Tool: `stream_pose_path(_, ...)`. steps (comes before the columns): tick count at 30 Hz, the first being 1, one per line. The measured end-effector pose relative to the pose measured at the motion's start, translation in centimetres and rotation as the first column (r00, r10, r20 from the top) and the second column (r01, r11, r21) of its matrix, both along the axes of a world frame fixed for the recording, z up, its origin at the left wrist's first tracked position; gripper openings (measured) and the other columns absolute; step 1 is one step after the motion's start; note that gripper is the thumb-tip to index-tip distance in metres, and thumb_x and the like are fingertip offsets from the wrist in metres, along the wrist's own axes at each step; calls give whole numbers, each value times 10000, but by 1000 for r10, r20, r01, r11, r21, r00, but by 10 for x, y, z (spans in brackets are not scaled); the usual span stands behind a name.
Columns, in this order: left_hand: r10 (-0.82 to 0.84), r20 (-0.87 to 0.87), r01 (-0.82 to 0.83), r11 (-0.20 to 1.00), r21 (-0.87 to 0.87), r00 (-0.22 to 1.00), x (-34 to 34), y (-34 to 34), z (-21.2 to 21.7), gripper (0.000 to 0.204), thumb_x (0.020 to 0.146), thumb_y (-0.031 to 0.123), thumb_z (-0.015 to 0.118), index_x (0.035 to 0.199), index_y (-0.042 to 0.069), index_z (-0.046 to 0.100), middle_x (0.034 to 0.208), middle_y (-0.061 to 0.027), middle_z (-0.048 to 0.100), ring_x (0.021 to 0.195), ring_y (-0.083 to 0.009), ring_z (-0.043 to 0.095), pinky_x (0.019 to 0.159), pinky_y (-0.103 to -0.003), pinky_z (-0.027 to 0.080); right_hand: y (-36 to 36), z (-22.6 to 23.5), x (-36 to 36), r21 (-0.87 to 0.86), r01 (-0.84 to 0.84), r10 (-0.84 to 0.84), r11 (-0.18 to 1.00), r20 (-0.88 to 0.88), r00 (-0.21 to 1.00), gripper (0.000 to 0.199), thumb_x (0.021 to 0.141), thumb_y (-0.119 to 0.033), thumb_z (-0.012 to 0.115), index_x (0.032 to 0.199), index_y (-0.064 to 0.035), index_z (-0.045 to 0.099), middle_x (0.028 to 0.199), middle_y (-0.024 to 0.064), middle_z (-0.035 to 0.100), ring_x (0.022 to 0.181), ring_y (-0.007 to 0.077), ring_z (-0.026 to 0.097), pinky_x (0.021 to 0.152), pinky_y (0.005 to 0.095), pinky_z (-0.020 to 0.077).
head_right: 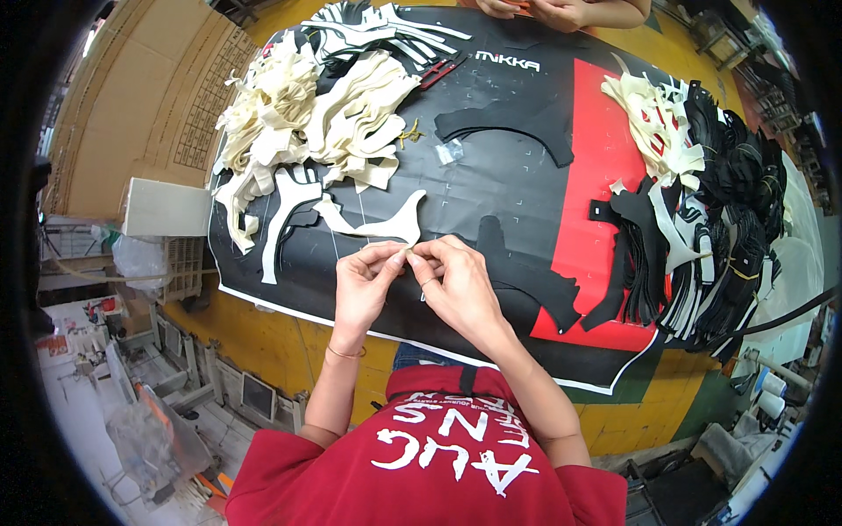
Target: The person repeatedly picks up white and black shoe parts from a table, aligns them, and presses them together by hand. The person handles the parts one at a time, occasionally adjusting their position before pressing them together.
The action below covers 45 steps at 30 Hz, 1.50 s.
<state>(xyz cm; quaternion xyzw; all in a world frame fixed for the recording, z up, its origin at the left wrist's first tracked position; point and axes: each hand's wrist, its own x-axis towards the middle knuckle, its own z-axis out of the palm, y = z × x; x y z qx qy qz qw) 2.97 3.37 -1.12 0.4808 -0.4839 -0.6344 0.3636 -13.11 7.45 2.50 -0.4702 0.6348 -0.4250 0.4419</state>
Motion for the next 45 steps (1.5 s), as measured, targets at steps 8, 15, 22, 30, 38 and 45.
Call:
stream_pose_path(8,-77,163,100,986,-135,984,-1,-7,6,104,967,23,668,1037,-42,711,1008,-43,671,852,-56,578,723,-208,481,-1,-4,1,-23,18,-18,1000,-41,999,184,946,-95,676,1028,66,714,932,140,701,760,186,701,692,305,562)
stream_pose_path(15,48,49,-45,997,-63,998,19,-21,8,151,1027,120,594,1097,-8,635,1014,-55,658,808,-77,590,710,-244,509,-6,-2,0,86,87,-77,992,-114,990,166,878,-87,673,943,59,719,859,170,680,702,234,698,664,356,555)
stream_pose_path(22,353,-472,-331,934,132,808,147,-83,38,225,1078,211,494,1196,41,585,1123,-127,685,1060,-235,669,830,-346,555,-21,-7,-3,-1,129,-123,992,-297,947,168,833,-111,669,865,49,707,829,201,667,696,348,670,693,428,540)
stream_pose_path(30,366,-684,-515,857,-17,631,209,-83,94,242,1075,148,475,1212,12,619,1145,-101,698,1051,-188,673,879,-353,589,-28,-13,-2,-96,92,-128,991,-501,856,172,846,-128,692,867,41,671,899,230,650,783,423,663,742,490,531)
stream_pose_path(38,32,-584,-78,995,-54,811,65,-36,108,195,1076,152,469,1243,53,489,1099,-154,688,980,-248,723,809,-397,627,-12,44,-6,-372,-98,-16,923,-292,956,978,706,-412,908,1455,19,450,1408,209,509,1322,367,495,1102,429,410)
stream_pose_path(45,-404,-361,384,914,-127,841,-42,10,101,203,1071,153,514,1201,-3,533,1123,-135,673,1038,-194,694,887,-330,570,54,72,-63,-206,252,-197,946,252,947,181,957,-124,713,1037,37,684,928,83,719,852,146,695,770,278,548)
